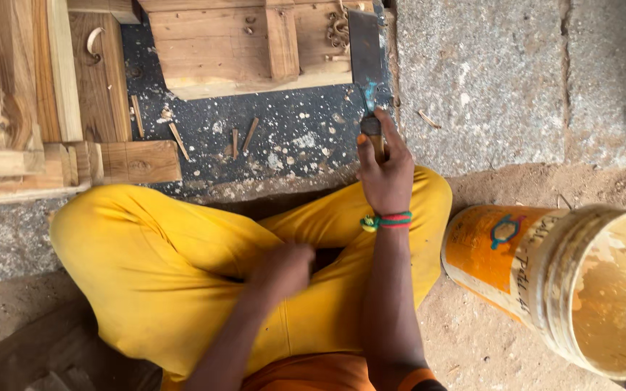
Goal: The person sits cross-legged on the floor and uses a chisel to carve a small wooden block, creating wood shavings. They then reach into a bucket to retrieve small wooden dowels and continue carving them with the chisel.
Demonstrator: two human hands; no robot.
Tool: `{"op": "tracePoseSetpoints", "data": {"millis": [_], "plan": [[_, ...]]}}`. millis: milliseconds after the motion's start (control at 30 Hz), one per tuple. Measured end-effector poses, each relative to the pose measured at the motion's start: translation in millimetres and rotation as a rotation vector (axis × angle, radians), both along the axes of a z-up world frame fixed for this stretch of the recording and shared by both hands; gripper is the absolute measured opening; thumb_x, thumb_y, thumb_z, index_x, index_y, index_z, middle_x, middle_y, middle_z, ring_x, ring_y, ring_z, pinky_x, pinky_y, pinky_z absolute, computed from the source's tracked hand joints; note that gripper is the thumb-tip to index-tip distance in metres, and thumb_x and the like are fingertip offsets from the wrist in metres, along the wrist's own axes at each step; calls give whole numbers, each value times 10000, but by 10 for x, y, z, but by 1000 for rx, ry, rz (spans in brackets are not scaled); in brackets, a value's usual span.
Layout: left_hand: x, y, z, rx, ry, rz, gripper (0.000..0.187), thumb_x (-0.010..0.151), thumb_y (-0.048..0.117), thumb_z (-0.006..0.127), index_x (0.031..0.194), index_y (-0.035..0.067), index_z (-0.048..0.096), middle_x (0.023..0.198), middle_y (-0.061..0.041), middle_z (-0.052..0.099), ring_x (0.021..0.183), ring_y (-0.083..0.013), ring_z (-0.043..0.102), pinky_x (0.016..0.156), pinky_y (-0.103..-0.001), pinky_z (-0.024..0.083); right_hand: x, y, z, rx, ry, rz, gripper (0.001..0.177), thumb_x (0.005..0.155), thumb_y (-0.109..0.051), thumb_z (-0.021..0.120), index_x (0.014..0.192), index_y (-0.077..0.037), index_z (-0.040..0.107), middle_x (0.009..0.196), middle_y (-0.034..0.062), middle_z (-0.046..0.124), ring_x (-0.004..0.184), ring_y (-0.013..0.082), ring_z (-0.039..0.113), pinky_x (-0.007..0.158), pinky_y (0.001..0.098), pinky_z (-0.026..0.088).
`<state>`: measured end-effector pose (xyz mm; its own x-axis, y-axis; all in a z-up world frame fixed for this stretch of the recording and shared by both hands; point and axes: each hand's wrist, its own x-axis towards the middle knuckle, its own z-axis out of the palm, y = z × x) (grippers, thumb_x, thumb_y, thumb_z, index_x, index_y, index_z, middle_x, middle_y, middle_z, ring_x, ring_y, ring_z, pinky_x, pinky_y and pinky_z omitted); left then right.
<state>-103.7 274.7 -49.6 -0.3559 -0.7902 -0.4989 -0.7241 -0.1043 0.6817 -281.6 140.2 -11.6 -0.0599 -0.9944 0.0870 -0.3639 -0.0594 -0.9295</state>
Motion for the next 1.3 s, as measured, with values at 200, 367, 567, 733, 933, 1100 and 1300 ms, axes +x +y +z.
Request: {"op": "tracePoseSetpoints", "data": {"millis": [200, 367, 567, 733, 933, 1100, 1300], "plan": [[68, 257, -291, 294, -175, -289, 194, 913, 211, 659, 965, 61, 770, 983, -191, 757, 879, -353, 723, 820, -483, 572, 41, 303, 256, 51, -189, 39, 485, 1041, -163, 667, 1493, -47, 536, 843, -9, 615, 607, 40, 535, 498, 228, 442], [-98, 551, -1397, 340, -243, -667, 194, 893, 193, 679, 1022, 75, 763, 1047, -183, 748, 903, -350, 703, 822, -473, 562, 28, 692, 786, -4, -220, 107, 518, 1056, -155, 674, 1536, -59, 503, 897, -13, 648, 645, 43, 581, 532, 225, 486], [-311, 995, -2129, 307, -191, -821, 230, 900, 203, 673, 1084, 93, 755, 1113, -176, 738, 929, -357, 688, 833, -469, 556, -81, 988, 1214, 28, -298, 96, 581, 1066, -185, 676, 1592, -75, 456, 846, -7, 636, 636, 48, 558, 551, 217, 458], [-290, 1088, -1827, 362, -187, -723, 209, 897, 190, 662, 1054, 89, 756, 1082, -177, 738, 915, -355, 692, 823, -470, 560, -109, 911, 1160, 39, -420, 132, 564, 1078, -189, 667, 1591, -74, 462, 847, 7, 643, 617, 54, 545, 554, 229, 471], [-155, 1027, -1558, 399, -168, -633, 188, 893, 175, 648, 1016, 85, 758, 1046, -177, 739, 897, -352, 697, 810, -472, 566, -26, 600, 695, 62, -460, 71, 555, 1055, -193, 640, 1565, -106, 439, 826, 23, 660, 571, 70, 583, 475, 232, 436], [-17, 783, -1490, 441, -135, -621, 176, 890, 162, 637, 986, 81, 760, 1016, -177, 740, 883, -350, 701, 800, -474, 570, -46, 463, 418, 106, -517, 19, 551, 1062, -195, 641, 1568, -95, 446, 834, 28, 640, 573, 76, 575, 483, 242, 450], [-6, 796, -1466, 452, -103, -594, 168, 886, 147, 623, 949, 77, 762, 979, -178, 741, 865, -347, 705, 787, -476, 575, -90, 434, 531, 158, -626, -16, 551, 1071, -186, 602, 1583, -94, 421, 835, 47, 640, 579, 104, 595, 485, 255, 454]]}}
